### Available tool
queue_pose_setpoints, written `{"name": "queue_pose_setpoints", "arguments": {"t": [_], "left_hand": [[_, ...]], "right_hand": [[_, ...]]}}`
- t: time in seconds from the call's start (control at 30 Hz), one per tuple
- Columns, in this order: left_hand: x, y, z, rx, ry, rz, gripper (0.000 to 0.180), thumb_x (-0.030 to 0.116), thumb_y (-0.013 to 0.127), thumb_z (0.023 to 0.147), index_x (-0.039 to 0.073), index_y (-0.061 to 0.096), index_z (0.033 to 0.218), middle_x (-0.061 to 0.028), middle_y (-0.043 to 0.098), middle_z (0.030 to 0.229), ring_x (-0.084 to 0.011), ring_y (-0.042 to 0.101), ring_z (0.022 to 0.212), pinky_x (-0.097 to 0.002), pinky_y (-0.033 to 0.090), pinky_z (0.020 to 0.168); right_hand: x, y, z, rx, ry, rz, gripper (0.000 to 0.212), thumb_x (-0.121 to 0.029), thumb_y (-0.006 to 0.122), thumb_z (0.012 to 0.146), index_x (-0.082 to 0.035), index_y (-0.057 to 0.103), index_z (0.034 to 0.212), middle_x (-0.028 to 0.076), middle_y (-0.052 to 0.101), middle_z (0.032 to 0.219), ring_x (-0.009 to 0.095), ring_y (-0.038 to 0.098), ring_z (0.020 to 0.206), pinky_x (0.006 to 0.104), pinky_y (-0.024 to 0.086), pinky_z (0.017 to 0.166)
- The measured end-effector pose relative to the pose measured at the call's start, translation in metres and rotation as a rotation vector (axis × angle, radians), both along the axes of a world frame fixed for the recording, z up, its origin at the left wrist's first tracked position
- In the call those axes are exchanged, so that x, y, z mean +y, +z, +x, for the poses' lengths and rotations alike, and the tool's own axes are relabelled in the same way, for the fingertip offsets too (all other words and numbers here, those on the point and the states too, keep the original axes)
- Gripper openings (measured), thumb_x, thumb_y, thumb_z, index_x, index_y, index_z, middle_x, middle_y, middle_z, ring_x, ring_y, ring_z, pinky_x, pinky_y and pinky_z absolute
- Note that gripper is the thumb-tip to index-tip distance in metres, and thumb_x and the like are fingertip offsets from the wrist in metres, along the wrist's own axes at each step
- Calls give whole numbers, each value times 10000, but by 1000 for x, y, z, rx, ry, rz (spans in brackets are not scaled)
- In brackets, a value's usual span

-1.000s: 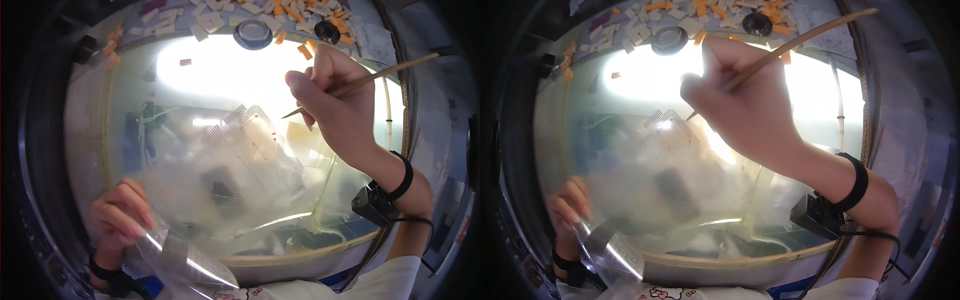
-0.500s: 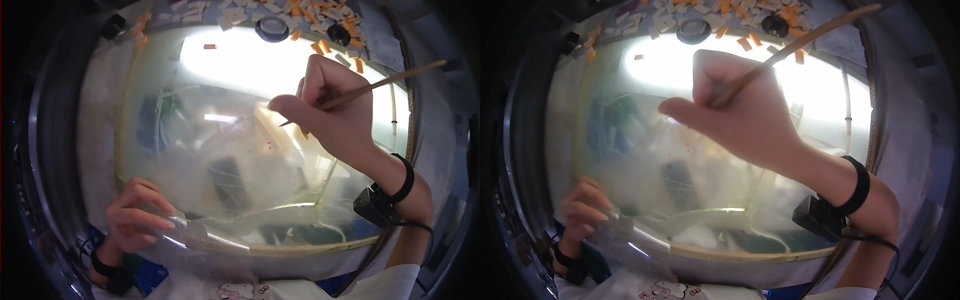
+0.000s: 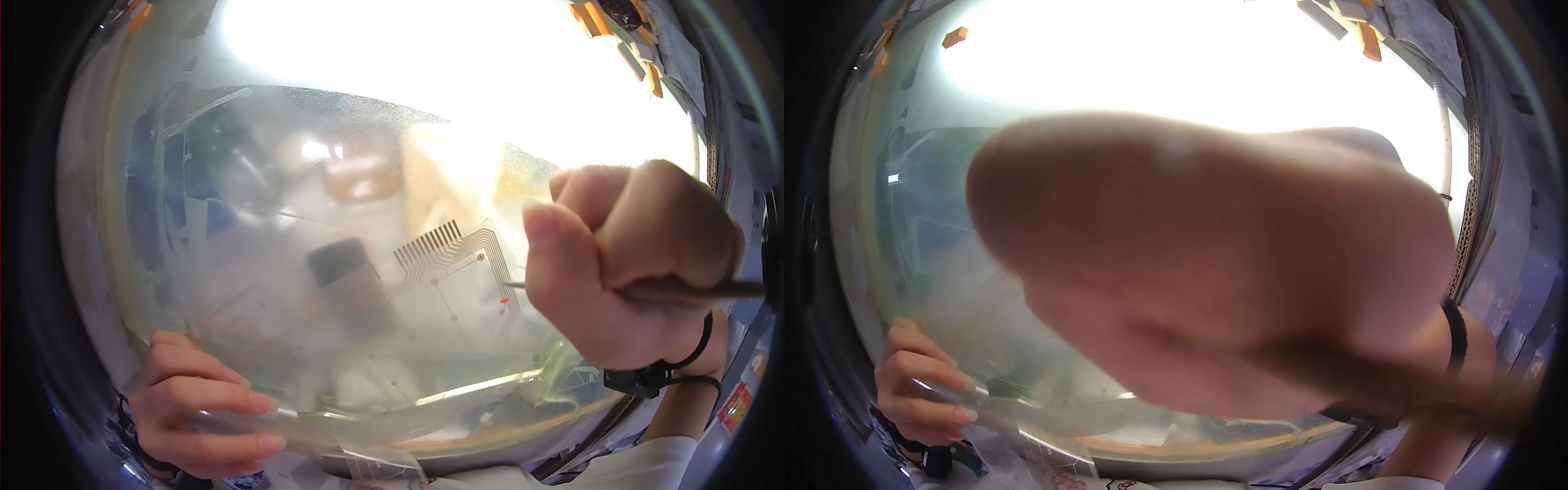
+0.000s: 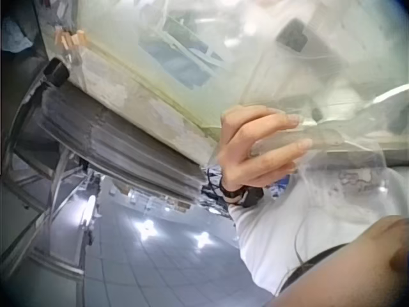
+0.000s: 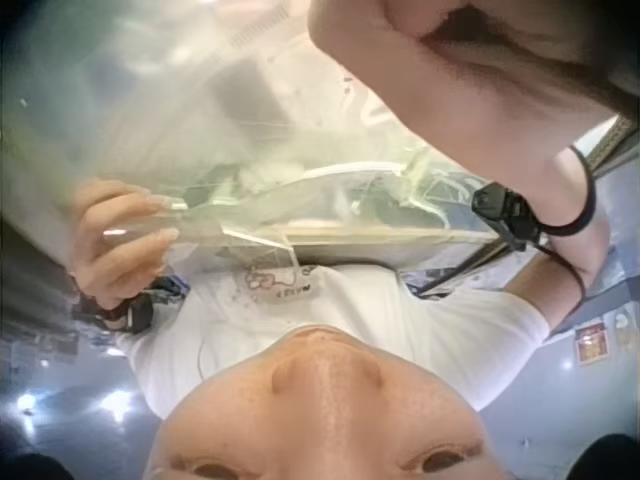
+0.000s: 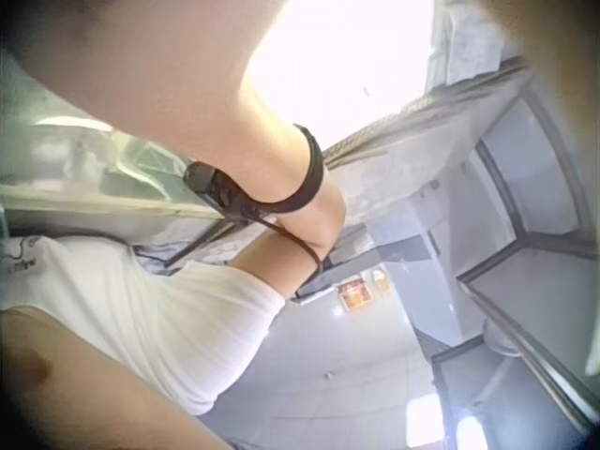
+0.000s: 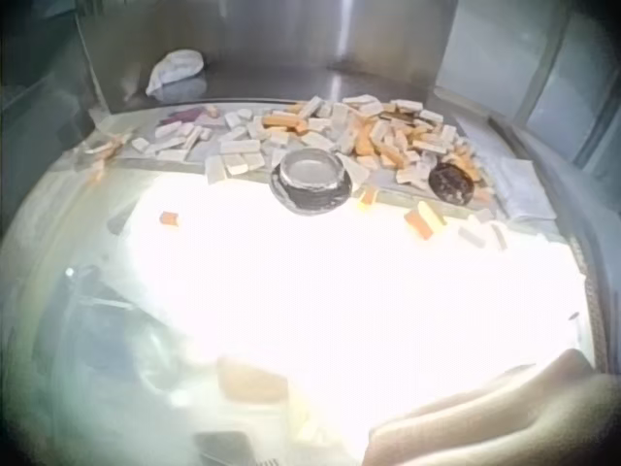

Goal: Aligning and marking components on a light table and handling a large industrial panel.

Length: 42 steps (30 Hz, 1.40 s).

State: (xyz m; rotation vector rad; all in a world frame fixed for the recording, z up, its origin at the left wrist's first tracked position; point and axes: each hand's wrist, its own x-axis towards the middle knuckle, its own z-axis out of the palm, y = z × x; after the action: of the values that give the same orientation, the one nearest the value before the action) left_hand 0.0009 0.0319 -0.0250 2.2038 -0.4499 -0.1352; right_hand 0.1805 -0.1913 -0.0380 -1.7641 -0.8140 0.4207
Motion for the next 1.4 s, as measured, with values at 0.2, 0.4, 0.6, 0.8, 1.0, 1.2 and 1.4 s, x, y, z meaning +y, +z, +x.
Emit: {"name": "queue_pose_setpoints", "arguments": {"t": [0.2, 0.4, 0.6, 0.8, 1.0, 1.2, 1.4], "left_hand": [[4, -4, -5, -33, 4, -9, 182, 411, 589, 728, 242, 650, 756, 1, 575, 802, -168, 450, 686, -280, 313, 585], [3, 7, 2, -41, 54, -23, 146, 342, 605, 734, 234, 666, 813, 16, 588, 841, -146, 490, 696, -247, 334, 550], [10, 3, 0, -62, 64, -63, 150, 318, 621, 711, 215, 669, 808, -7, 592, 843, -156, 490, 695, -256, 336, 553], [18, 2, 3, -66, 76, -80, 149, 317, 624, 707, 217, 668, 809, -8, 596, 838, -152, 487, 691, -254, 333, 566], [27, 6, 3, -40, 112, -61, 130, 339, 617, 715, 247, 660, 796, 7, 593, 834, -145, 484, 688, -262, 316, 561], [35, 5, 5, -65, 134, -58, 129, 367, 603, 731, 263, 656, 785, 21, 587, 819, -138, 480, 683, -265, 311, 566], [33, 7, -1, -24, 117, -48, 142, 398, 592, 742, 257, 605, 751, 0, 564, 776, -166, 455, 676, -313, 304, 625]], "right_hand": [[-11, 8, 8, -230, 106, -133, 303, 80, 552, 733, -82, 328, 607, -7, 415, 460, 54, 344, 380, 260, 340, 381], [-8, 11, 10, -131, 108, -102, 292, 97, 530, 738, -85, 334, 622, -4, 410, 459, 48, 307, 375, 236, 325, 397], [-3, 7, 4, -68, -2, -34, 298, 104, 524, 748, -88, 335, 622, -6, 415, 478, 49, 318, 401, 234, 299, 390], [14, 9, 3, -143, -7, -35, 300, 88, 537, 753, -88, 333, 621, -4, 424, 489, 53, 329, 415, 231, 301, 398], [8, 1, 10, -158, -13, -21, 300, 82, 539, 753, -89, 332, 620, -3, 427, 490, 53, 333, 417, 231, 305, 398], [16, 4, 8, -73, -35, -40, 307, 90, 539, 744, -96, 329, 619, -13, 414, 482, 55, 323, 410, 236, 307, 394], [9, 6, 7, -90, -20, -69, 315, 90, 546, 736, -99, 325, 612, -19, 403, 475, 58, 309, 403, 238, 299, 390]]}}
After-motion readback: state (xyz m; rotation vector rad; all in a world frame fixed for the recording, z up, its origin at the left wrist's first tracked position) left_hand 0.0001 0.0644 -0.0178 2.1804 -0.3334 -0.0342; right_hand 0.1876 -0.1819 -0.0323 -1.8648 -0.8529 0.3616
